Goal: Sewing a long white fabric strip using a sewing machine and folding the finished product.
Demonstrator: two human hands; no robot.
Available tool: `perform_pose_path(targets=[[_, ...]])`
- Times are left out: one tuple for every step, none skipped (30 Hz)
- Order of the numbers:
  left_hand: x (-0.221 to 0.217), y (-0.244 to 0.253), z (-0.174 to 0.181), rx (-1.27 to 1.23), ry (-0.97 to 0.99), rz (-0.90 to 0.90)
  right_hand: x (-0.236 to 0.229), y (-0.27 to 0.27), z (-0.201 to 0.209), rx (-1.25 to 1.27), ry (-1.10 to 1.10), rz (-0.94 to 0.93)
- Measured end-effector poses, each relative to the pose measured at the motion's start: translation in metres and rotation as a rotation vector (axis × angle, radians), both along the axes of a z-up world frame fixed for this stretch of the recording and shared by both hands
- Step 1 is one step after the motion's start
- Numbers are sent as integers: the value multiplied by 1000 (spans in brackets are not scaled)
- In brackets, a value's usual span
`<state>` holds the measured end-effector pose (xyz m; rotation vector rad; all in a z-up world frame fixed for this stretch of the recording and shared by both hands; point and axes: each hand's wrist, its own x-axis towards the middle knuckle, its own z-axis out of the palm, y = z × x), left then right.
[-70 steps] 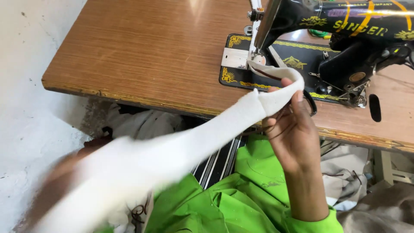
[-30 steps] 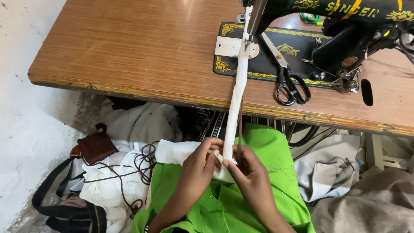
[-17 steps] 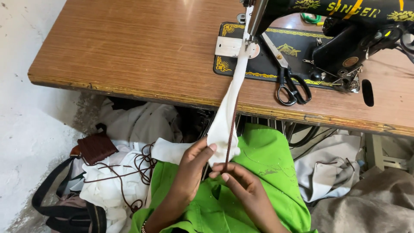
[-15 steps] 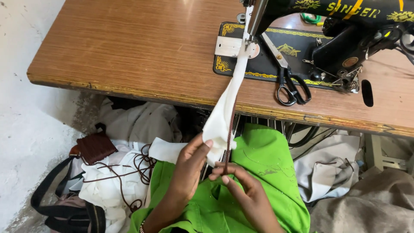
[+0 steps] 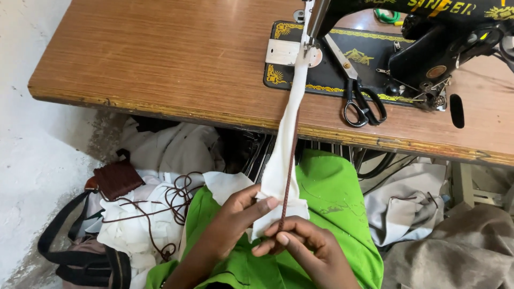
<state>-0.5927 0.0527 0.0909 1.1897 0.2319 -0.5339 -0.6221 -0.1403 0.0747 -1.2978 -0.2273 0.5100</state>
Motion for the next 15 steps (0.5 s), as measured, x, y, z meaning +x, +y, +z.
perform_pose_path(targets=[[-1,0,-8,1,0,1,0,-1,-1,1,0,1],[-2,2,-16,92,149,8,1,-1,-2,-24,-28,35],[-3,3,-24,182,298,14,1,-1,-4,-48,-56,69],[-4,0,-22,183,301,17,-1,0,-6,-47,-53,72],[-5,-2,-21,175,73,40,-2,0,-9,-47,-28,62],[-5,-6,-20,163,-157,58,-4,0,-12,-48,-5,48],[-6,-5,-26,162,-156,56,-7,-1,-11,-48,-3,47],[-6,-5,-32,166,-160,28,-9,-2,-10,-15,-69,-6],[-6,-5,-38,169,-163,0,-11,-4,-9,17,-135,-58],[-5,-6,-43,170,-163,1,-10,-4,-6,18,-136,-58],[-4,-7,-47,202,-172,-31,-9,-4,-3,-12,-165,-82],[-4,-8,-51,234,-182,-64,-8,-4,-1,-41,-193,-108],[-2,-8,-59,234,-182,-65,-6,-1,-5,-41,-194,-110],[-2,-9,-68,179,-223,-66,-5,1,-9,-80,-116,-50],[-1,-9,-76,124,-263,-67,-3,3,-13,-118,-39,10]])
